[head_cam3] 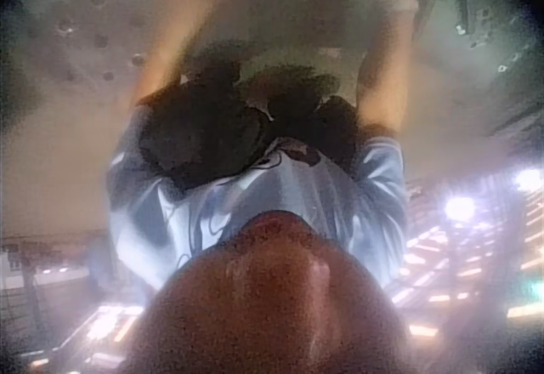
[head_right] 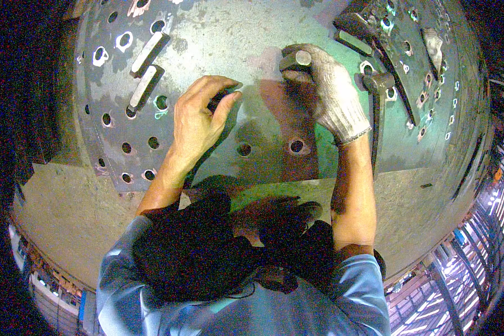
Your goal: The person repeatedly places small metal pins into holes on a perforated metal sheet and strikes them with a hammer. They continue this process across multiple holes, occasionally adjusting the pin or hammer position.
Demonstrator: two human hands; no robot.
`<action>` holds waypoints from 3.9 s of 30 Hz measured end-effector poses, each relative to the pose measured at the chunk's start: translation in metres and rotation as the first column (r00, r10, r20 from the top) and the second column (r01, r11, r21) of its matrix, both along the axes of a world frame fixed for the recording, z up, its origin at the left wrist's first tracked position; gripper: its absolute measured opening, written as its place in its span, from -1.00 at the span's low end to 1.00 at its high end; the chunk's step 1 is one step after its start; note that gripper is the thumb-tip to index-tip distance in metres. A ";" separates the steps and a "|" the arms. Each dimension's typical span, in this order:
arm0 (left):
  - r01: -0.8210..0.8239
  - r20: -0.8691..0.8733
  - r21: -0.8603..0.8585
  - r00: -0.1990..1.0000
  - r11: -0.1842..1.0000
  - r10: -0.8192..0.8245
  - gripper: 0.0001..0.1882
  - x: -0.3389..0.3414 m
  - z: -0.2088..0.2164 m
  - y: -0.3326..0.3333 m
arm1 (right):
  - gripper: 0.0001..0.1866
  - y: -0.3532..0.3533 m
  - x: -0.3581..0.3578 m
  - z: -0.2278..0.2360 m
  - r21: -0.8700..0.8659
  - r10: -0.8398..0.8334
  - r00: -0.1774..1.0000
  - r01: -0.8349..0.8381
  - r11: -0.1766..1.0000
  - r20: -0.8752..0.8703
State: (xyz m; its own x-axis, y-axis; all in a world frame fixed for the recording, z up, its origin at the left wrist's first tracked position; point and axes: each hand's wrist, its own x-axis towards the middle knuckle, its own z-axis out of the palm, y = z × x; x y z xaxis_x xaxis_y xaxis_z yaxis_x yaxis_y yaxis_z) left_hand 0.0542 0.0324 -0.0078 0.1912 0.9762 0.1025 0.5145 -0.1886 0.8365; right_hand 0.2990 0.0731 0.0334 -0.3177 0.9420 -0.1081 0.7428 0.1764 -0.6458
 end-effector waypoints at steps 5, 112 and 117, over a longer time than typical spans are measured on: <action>-0.009 0.010 -0.019 1.000 1.000 0.009 -0.80 0.000 -0.001 0.000 | -0.67 -0.005 -0.006 0.005 -0.044 -0.060 0.994 0.064 0.997 0.087; 0.010 -0.039 -0.032 0.999 0.999 -0.012 -0.80 0.000 0.003 0.000 | -0.68 -0.010 -0.012 -0.013 0.020 -0.194 0.976 0.193 0.981 0.097; 0.011 -0.043 -0.024 0.999 1.000 -0.012 -0.77 -0.001 0.001 0.000 | -0.67 -0.008 -0.009 -0.018 0.032 -0.158 0.984 0.156 0.987 0.081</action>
State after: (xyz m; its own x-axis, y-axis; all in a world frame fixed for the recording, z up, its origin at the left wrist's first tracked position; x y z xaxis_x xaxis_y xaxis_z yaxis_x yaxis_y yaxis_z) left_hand 0.0534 0.0321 -0.0064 0.2064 0.9759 0.0708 0.5482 -0.1753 0.8178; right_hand 0.2904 0.0652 0.0152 -0.1567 0.9822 -0.1032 0.8135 0.0692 -0.5774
